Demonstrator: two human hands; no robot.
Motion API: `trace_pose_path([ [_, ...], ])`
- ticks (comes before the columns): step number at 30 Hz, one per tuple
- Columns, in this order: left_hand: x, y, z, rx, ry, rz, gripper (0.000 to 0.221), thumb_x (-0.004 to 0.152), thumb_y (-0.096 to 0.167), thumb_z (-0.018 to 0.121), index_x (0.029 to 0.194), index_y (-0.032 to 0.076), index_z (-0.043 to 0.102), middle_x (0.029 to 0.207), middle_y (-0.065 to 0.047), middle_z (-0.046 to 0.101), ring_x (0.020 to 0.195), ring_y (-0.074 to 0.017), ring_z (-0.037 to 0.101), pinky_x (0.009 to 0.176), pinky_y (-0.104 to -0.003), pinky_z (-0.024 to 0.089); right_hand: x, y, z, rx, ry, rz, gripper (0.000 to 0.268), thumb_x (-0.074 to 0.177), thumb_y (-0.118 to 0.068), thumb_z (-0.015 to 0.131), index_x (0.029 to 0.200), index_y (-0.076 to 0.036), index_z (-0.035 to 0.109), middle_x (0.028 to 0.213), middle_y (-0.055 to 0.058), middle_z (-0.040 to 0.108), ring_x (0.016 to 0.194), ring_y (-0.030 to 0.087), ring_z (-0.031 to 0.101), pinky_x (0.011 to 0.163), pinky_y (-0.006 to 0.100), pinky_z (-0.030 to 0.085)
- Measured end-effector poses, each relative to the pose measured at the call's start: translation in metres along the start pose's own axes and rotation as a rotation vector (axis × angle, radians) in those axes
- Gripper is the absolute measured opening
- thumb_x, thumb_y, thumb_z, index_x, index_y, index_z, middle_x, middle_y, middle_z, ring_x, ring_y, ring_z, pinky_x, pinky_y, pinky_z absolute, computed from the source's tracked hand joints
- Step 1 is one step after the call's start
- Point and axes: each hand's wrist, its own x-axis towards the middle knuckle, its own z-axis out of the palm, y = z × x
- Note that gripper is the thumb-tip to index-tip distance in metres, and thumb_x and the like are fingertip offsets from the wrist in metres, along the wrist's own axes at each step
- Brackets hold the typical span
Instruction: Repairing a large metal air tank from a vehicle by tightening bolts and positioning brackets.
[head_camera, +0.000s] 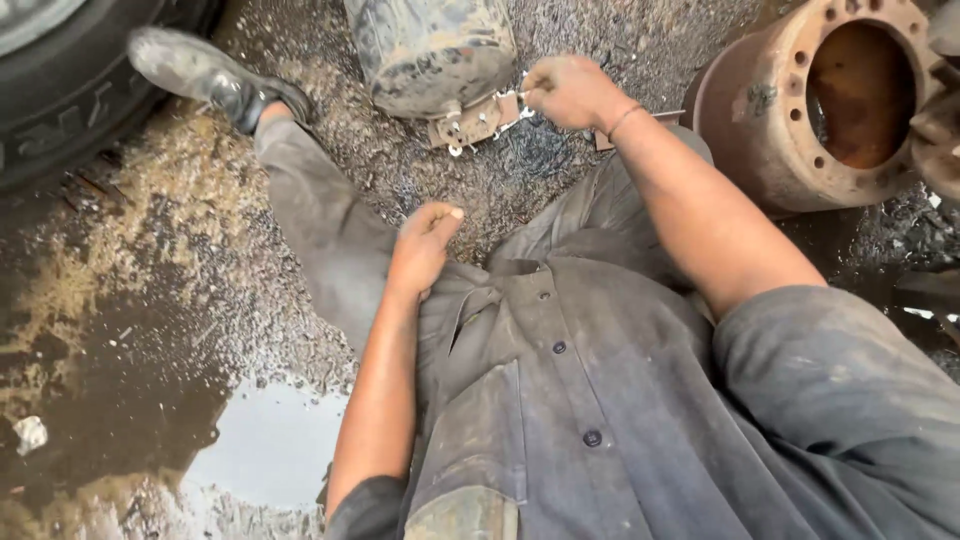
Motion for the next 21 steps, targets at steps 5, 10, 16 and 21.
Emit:
trace_pose_path([
  [5, -0.003, 0.001, -0.029, -0.163, 0.009, -0.048, 0.016, 0.098, 0.019, 0.069, 0.102, 0.003, 0.070, 0.087, 0.004, 0.062, 0.079, -0.0049, 0.051, 0.070, -0.023, 0.043, 0.027, -0.025, -0.023, -0.155, -0.009, -0.091, 0.024, 0.095, -0.033, 0.070, 0.103, -0.011, 0.076, 0.095, 0.014, 0.074, 0.088, 0.033, 0.070, 0.082, 0.045, 0.054],
  [10, 0.020, -0.007, -0.033, -0.003, 0.021, -0.102, 0.020, 0.096, 0.022, 0.069, 0.103, 0.003, 0.071, 0.085, 0.002, 0.065, 0.076, -0.0053, 0.054, 0.067, -0.022, 0.045, 0.072, -0.003, -0.042, -0.083, -0.079, 0.077, 0.029, 0.098, -0.037, 0.065, 0.110, -0.012, 0.072, 0.089, 0.012, 0.073, 0.080, 0.031, 0.072, 0.074, 0.046, 0.055],
  [16, 0.098, -0.056, -0.023, 0.052, 0.030, -0.212, 0.024, 0.094, 0.022, 0.069, 0.107, 0.002, 0.074, 0.091, -0.004, 0.069, 0.079, -0.0132, 0.058, 0.070, -0.028, 0.046, 0.180, 0.059, -0.038, -0.299, 0.017, -0.079, 0.026, 0.089, -0.032, 0.072, 0.102, -0.010, 0.079, 0.097, 0.019, 0.074, 0.089, 0.035, 0.072, 0.081, 0.046, 0.056],
  [21, 0.202, -0.110, 0.006, -0.090, 0.070, -0.455, 0.035, 0.089, 0.024, 0.073, 0.117, 0.005, 0.065, 0.099, -0.011, 0.074, 0.079, -0.0200, 0.067, 0.070, -0.035, 0.053, 0.298, 0.122, -0.022, -0.541, 0.073, -0.039, 0.026, 0.079, -0.022, 0.069, 0.099, -0.009, 0.079, 0.092, 0.024, 0.074, 0.085, 0.040, 0.071, 0.075, 0.048, 0.056],
])
